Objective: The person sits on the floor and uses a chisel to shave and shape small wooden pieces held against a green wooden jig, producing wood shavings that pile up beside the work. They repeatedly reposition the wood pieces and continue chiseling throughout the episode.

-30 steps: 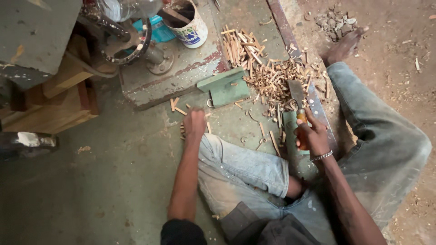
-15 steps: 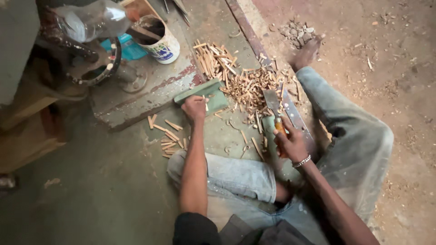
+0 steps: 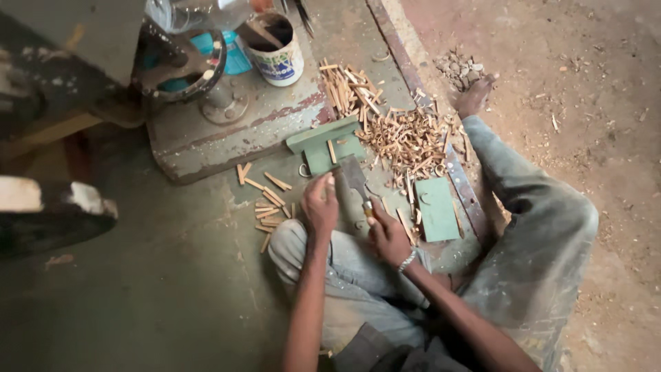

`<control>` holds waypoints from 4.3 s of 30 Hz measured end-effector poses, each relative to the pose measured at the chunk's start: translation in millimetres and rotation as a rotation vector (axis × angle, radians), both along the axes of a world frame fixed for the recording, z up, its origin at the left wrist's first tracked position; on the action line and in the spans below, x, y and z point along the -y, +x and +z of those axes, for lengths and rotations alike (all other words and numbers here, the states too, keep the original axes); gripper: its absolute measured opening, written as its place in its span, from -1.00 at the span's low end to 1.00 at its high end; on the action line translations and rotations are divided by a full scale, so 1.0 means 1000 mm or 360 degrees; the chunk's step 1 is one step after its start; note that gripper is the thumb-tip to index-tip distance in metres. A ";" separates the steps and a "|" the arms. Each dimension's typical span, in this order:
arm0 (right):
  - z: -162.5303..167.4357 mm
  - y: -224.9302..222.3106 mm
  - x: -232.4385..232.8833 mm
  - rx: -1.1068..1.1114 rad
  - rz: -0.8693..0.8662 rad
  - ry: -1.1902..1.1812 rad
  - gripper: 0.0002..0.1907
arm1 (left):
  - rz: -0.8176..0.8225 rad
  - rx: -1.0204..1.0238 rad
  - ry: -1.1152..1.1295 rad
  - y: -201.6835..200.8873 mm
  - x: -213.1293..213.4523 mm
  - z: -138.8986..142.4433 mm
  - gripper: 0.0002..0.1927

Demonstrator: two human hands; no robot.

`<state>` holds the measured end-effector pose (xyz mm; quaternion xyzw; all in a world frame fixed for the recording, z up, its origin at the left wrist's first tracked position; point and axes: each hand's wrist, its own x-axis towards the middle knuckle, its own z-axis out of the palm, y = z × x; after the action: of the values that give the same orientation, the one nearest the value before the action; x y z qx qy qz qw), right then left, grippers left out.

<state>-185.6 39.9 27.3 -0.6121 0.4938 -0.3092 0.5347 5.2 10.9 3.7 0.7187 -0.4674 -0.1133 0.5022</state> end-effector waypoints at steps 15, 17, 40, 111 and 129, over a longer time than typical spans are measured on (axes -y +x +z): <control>0.006 0.019 -0.002 -0.0065 0.0095 -0.0184 -0.46 | -0.0361 0.0252 0.0214 -0.020 -0.007 -0.003 -0.67; -0.001 0.019 0.000 -0.0150 0.0111 -0.0311 -0.48 | -0.0409 0.0310 0.0230 -0.021 -0.006 -0.014 -0.62; -0.019 0.003 0.021 -0.0152 0.0215 -0.0664 -0.52 | -0.0712 0.0695 0.0497 -0.023 0.007 -0.001 -0.25; -0.004 -0.015 -0.008 0.0020 0.0092 0.0099 -0.45 | -0.0157 -0.0362 -0.0019 0.016 0.040 0.013 -0.75; -0.027 0.015 0.001 -0.0221 0.0149 -0.0201 -0.48 | -0.0755 0.0511 0.0376 -0.001 -0.003 -0.018 -0.46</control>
<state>-170.2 38.6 0.0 -0.6870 0.4800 -0.2713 0.4733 3.8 14.1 -14.0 0.6516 -0.6791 -0.1659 0.2943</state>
